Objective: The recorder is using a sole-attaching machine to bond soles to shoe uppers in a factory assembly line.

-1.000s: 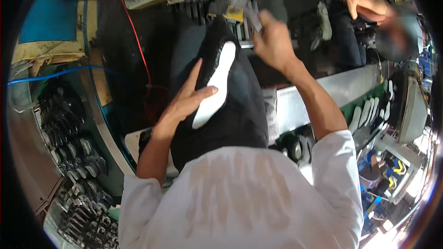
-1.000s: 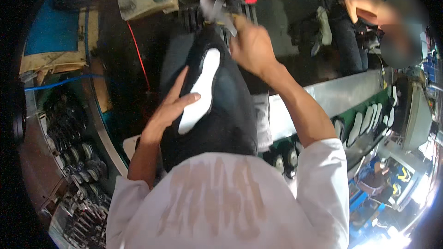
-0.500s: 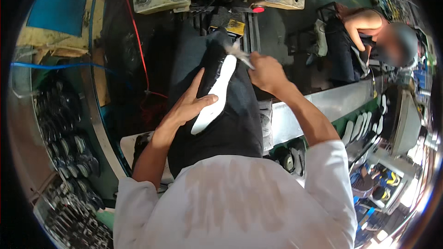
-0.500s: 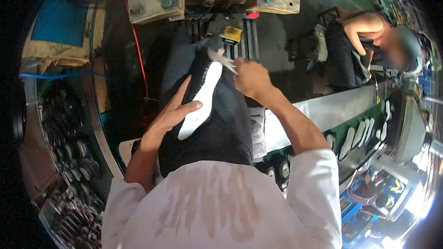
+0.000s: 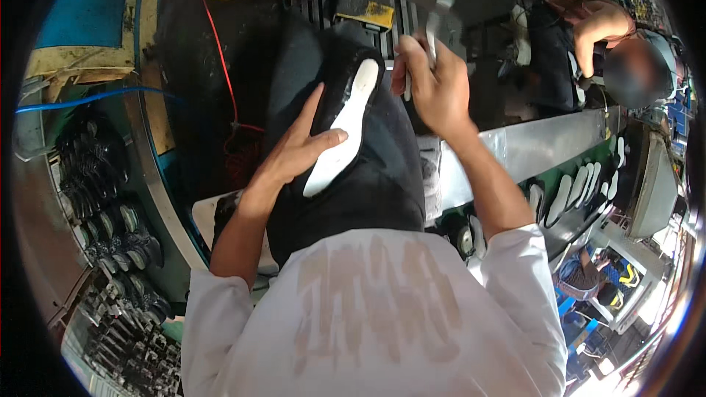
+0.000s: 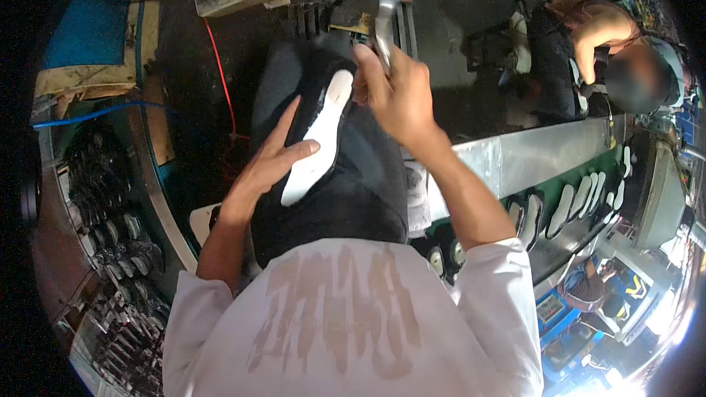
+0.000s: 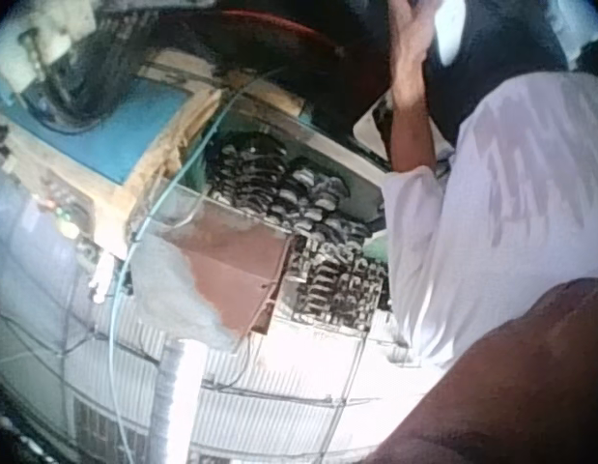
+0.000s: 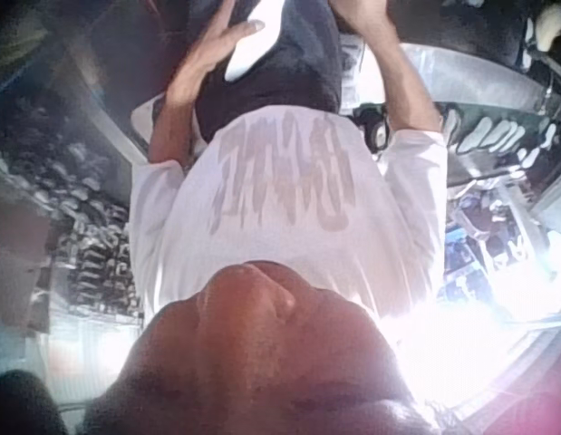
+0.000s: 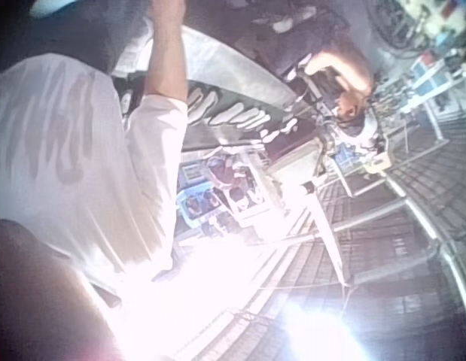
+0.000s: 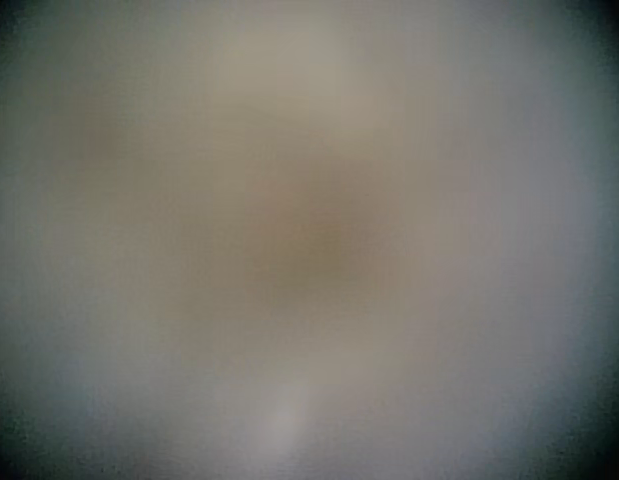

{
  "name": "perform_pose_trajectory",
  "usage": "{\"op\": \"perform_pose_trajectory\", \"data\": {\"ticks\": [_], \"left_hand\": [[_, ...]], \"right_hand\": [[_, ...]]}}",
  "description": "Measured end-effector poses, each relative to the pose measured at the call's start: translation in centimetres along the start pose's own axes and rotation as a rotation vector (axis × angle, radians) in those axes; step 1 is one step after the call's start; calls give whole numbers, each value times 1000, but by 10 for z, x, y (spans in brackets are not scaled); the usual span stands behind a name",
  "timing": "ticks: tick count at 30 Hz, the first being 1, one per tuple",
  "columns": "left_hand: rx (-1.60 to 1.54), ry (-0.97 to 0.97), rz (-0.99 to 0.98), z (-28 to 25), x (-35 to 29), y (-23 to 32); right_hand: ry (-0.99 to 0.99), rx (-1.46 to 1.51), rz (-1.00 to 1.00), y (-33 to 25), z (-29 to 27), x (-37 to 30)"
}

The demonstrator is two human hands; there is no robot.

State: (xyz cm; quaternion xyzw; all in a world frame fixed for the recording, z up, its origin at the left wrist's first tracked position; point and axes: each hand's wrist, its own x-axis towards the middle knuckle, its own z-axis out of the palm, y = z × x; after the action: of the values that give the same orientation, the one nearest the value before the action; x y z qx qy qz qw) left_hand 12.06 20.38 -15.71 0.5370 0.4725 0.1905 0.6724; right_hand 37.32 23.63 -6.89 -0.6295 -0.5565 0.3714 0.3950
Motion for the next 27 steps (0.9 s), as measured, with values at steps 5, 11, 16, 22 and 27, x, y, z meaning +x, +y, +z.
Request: {"op": "perform_pose_trajectory", "data": {"ticks": [5, 11, 16, 22, 27], "left_hand": [[-125, -36, -90, 3, 7, -11], [-98, -19, -109, 11, -6, -1], [288, 110, 47, 15, -11, 1], [368, 353, 13, 3, -87, 45], [498, 773, 81, -45, -148, 4]], "right_hand": [[-255, -535, 146, 95, 8, -32], [8, -628, -33, 79, 10, -8], [-93, -673, -38, 104, -9, -34], [51, -346, 209, 115, 13, -71], [26, -310, 249, 137, 45, -67]]}}
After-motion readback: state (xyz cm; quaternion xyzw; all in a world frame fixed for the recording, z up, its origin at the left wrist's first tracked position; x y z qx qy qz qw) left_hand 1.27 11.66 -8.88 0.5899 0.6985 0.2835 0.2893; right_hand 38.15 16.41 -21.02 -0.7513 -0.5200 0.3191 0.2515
